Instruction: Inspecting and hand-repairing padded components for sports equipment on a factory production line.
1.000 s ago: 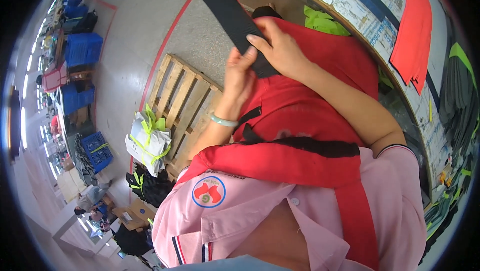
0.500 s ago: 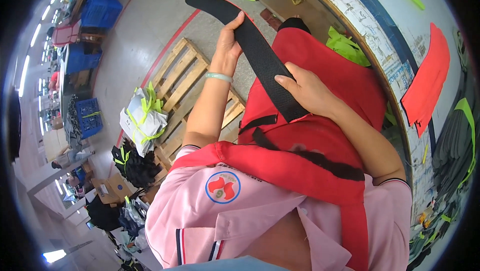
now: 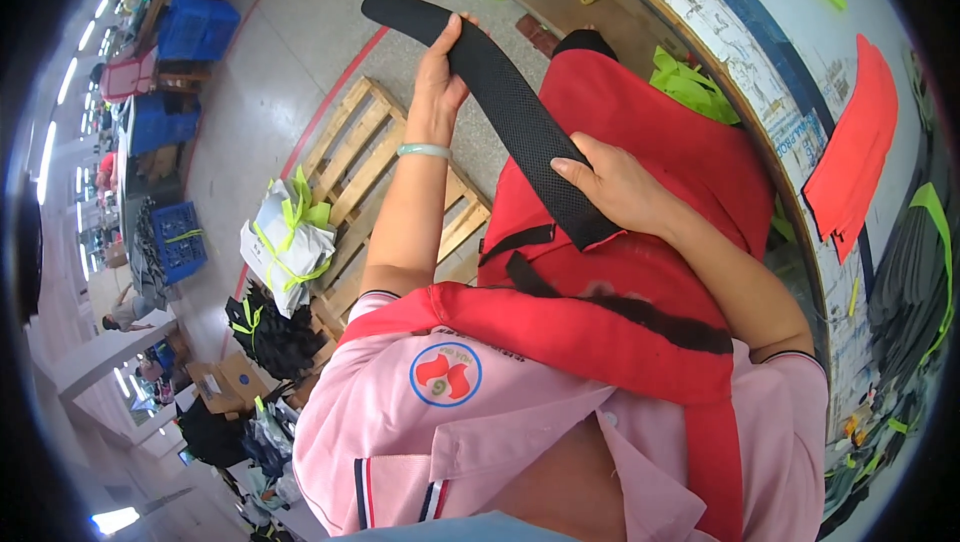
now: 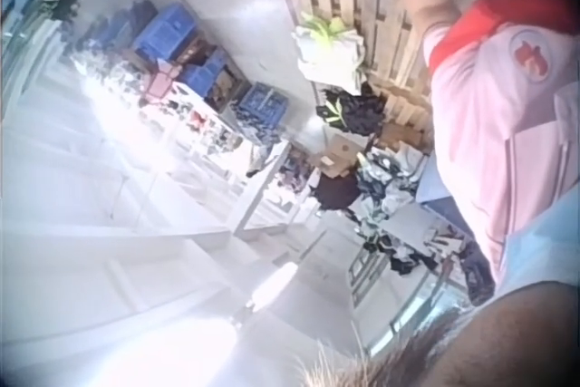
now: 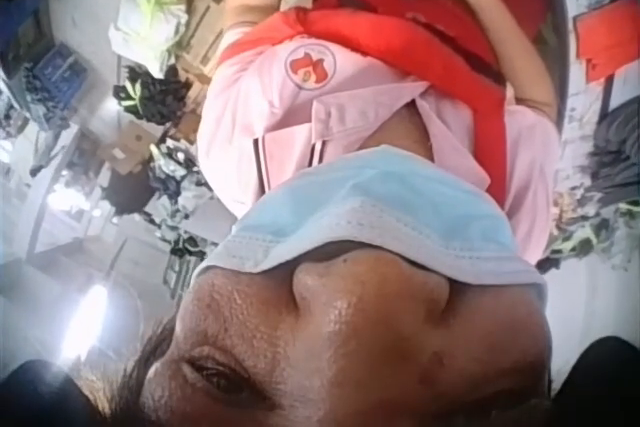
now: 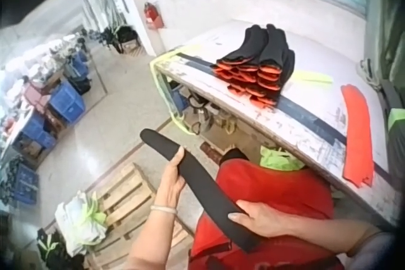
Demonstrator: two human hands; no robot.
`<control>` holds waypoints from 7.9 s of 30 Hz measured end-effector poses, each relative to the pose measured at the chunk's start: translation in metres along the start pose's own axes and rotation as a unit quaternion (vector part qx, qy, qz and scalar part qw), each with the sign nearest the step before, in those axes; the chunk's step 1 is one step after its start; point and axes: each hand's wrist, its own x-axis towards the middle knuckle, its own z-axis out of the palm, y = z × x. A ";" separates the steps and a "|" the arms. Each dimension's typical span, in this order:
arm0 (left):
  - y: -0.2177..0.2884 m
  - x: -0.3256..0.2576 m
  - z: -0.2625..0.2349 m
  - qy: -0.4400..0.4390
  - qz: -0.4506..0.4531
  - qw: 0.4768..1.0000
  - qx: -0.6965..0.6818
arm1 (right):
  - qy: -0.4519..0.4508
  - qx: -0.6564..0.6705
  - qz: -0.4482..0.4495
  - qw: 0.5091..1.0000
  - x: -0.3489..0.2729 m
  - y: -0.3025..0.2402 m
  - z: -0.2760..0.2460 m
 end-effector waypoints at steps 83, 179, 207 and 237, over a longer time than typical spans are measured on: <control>-0.080 -0.119 0.160 -0.394 -0.222 0.838 0.304 | 0.658 -0.170 0.201 0.705 -0.291 0.143 -0.179; -0.082 -0.143 0.107 -0.428 -0.098 0.745 0.503 | -0.004 -0.102 0.037 0.994 -0.076 -0.002 -0.087; -0.079 -0.127 0.092 -0.371 -0.227 0.807 0.400 | 0.029 0.295 0.192 0.936 -0.071 0.037 -0.078; -0.070 -0.115 0.084 -0.344 -0.235 0.861 0.291 | 0.071 0.291 0.154 0.941 -0.070 0.023 -0.059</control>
